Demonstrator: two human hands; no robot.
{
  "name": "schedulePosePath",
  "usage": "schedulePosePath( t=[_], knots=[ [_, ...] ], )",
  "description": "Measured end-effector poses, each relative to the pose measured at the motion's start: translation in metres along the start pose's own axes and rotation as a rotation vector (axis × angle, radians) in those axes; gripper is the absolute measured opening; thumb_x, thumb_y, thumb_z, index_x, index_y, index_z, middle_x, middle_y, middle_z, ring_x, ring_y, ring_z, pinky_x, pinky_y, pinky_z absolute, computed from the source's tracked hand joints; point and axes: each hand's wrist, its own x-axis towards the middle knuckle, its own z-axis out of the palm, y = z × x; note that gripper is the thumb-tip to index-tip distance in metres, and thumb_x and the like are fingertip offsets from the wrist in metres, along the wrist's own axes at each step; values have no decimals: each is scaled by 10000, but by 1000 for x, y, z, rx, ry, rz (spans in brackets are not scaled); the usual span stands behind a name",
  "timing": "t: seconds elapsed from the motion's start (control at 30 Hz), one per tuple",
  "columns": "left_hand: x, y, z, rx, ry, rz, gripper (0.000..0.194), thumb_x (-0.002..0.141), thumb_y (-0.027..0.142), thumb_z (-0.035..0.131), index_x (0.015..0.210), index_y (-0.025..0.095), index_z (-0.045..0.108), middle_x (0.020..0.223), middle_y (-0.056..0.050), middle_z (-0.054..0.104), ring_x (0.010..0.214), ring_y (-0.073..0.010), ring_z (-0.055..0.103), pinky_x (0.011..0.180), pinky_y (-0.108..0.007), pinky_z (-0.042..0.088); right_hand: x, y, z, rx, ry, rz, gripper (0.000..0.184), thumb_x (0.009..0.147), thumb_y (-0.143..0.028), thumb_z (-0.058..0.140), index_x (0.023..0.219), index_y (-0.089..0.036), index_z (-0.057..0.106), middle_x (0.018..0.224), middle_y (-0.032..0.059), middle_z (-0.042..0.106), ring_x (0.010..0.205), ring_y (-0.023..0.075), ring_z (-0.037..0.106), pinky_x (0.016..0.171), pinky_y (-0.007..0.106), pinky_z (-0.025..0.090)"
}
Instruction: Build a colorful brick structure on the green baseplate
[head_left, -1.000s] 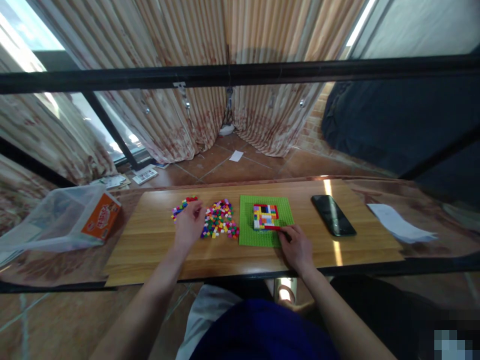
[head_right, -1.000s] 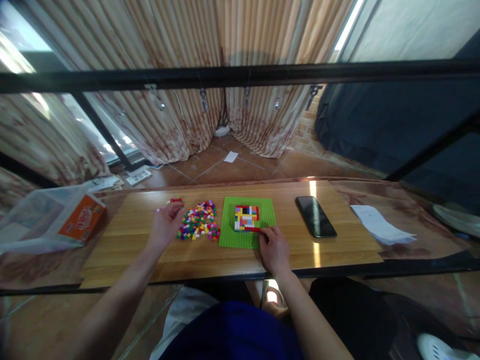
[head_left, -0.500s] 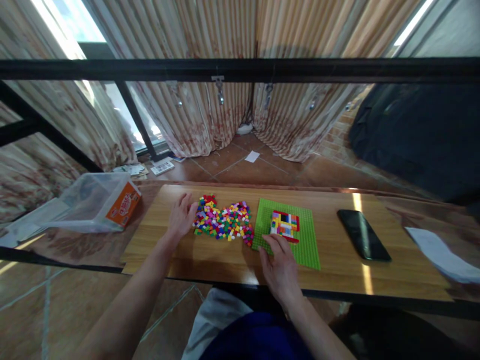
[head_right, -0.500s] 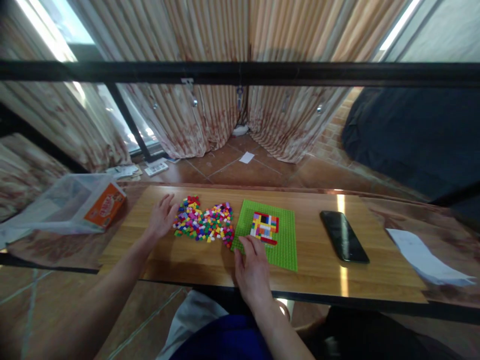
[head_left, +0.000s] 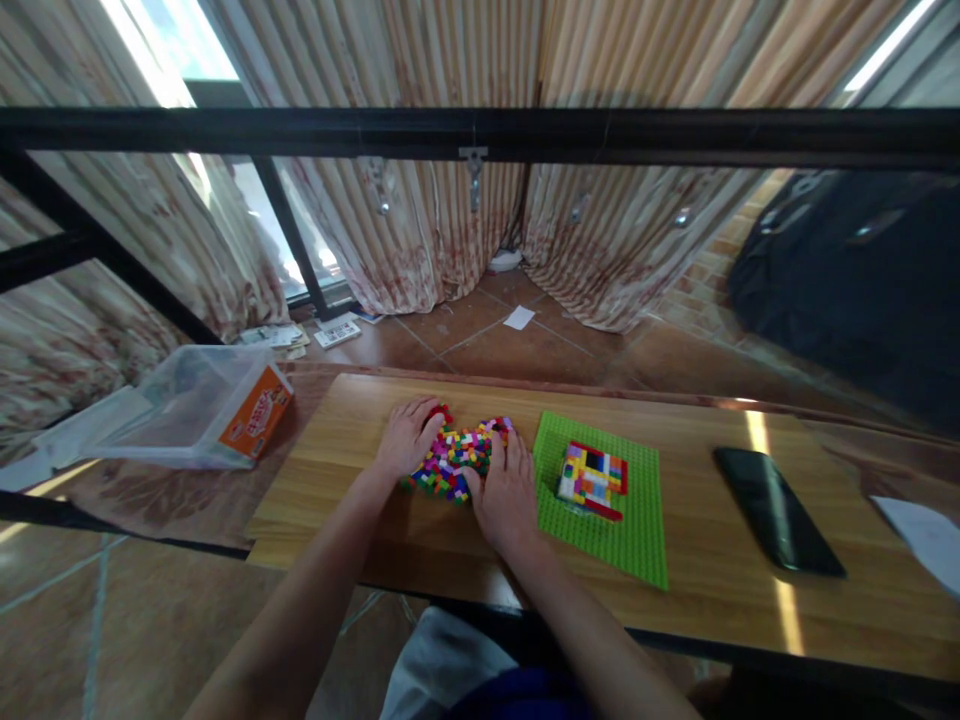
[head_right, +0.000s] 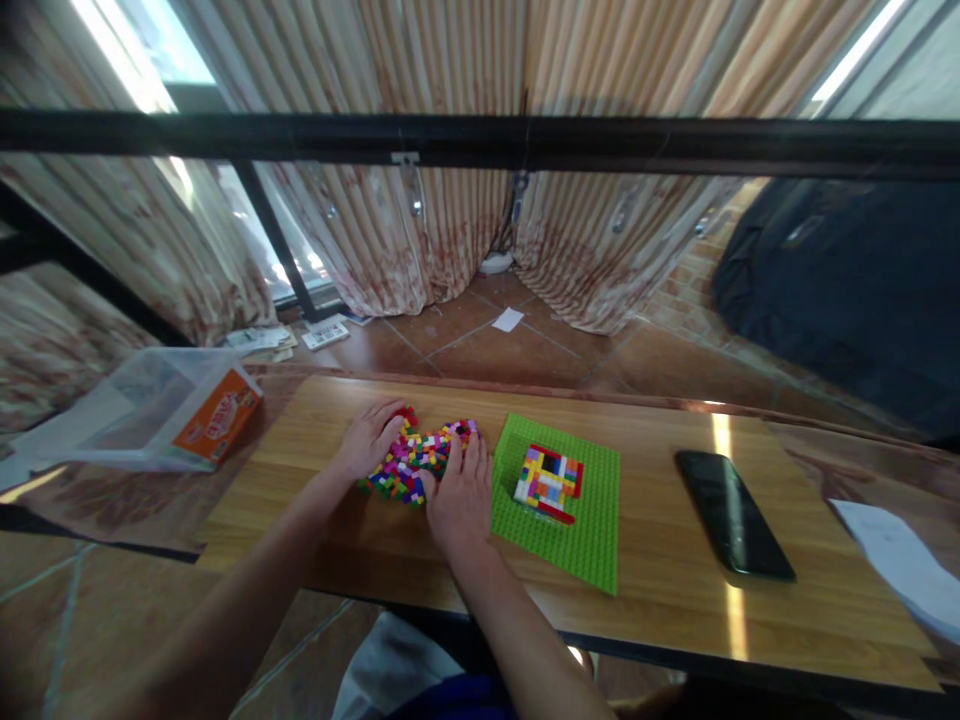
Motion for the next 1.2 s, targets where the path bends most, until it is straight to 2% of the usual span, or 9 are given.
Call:
schedulePosePath(
  t=[0.23,0.4,0.5,0.6,0.7,0.77,0.93,1.13,1.2],
  knots=[
    [-9,17,4,-49,10,-22,391,962,394,353,1185,201,611,1269,-73,604,1190,-200,525,1063,-394,363,-4,-18,5,41,-43,7,602,902,-432,498,1401,-112,391,1471,221,350,1381,355,268,1087,575,252],
    [-14,26,3,-110,12,-26,377,955,395,377,1138,196,640,1252,-75,616,1184,-209,534,1053,-403,373,-4,-24,-1,95,-59,-20,537,927,-409,445,1381,-126,416,1471,194,359,1378,315,289,1096,532,274],
    [-15,26,2,-157,22,-45,376,952,394,382,1144,192,634,1232,-75,631,1182,-210,540,1054,-403,379,17,-12,-8,133,-50,-36,514,939,-410,415,1365,-123,440,1455,182,388,1359,288,328,1104,496,287],
    [-15,25,1,-214,46,-94,384,954,397,367,1165,198,618,1214,-72,645,1170,-207,554,1051,-394,392,56,9,-13,173,-81,-39,504,958,-404,363,1354,-108,457,1418,184,442,1344,271,364,1102,472,307],
    [-16,23,2,-248,73,-150,398,954,404,354,1174,195,612,1199,-75,656,1149,-209,570,1037,-390,410,88,27,-12,211,-208,-77,449,972,-381,320,1311,-163,519,1340,131,544,1278,243,460,1085,453,340],
    [-16,23,2,-251,84,-171,408,953,406,353,1177,184,611,1194,-81,659,1141,-211,575,1033,-392,415,97,33,-10,213,-284,-133,439,976,-365,306,1269,-160,560,1292,130,588,1237,234,505,1073,440,358],
    [-16,23,3,-257,87,-177,401,951,403,362,1174,193,620,1200,-73,661,1152,-208,571,1046,-389,408,83,26,-9,247,-316,-212,418,978,-351,316,1235,-170,592,1266,121,615,1221,217,524,1062,423,378],
    [-17,26,-1,-257,68,-148,401,950,416,370,1154,196,637,1182,-63,674,1135,-210,583,1043,-386,406,67,16,-22,404,-390,-182,382,971,-346,344,1212,-211,608,1219,70,648,1139,182,582,1022,369,419],
    [-17,28,-2,-259,65,-157,402,948,418,375,1151,197,642,1175,-61,678,1130,-210,586,1039,-382,412,66,22,-26,458,-341,-118,369,960,-344,364,1194,-212,615,1184,65,665,1097,183,606,981,359,448]
  ],
)
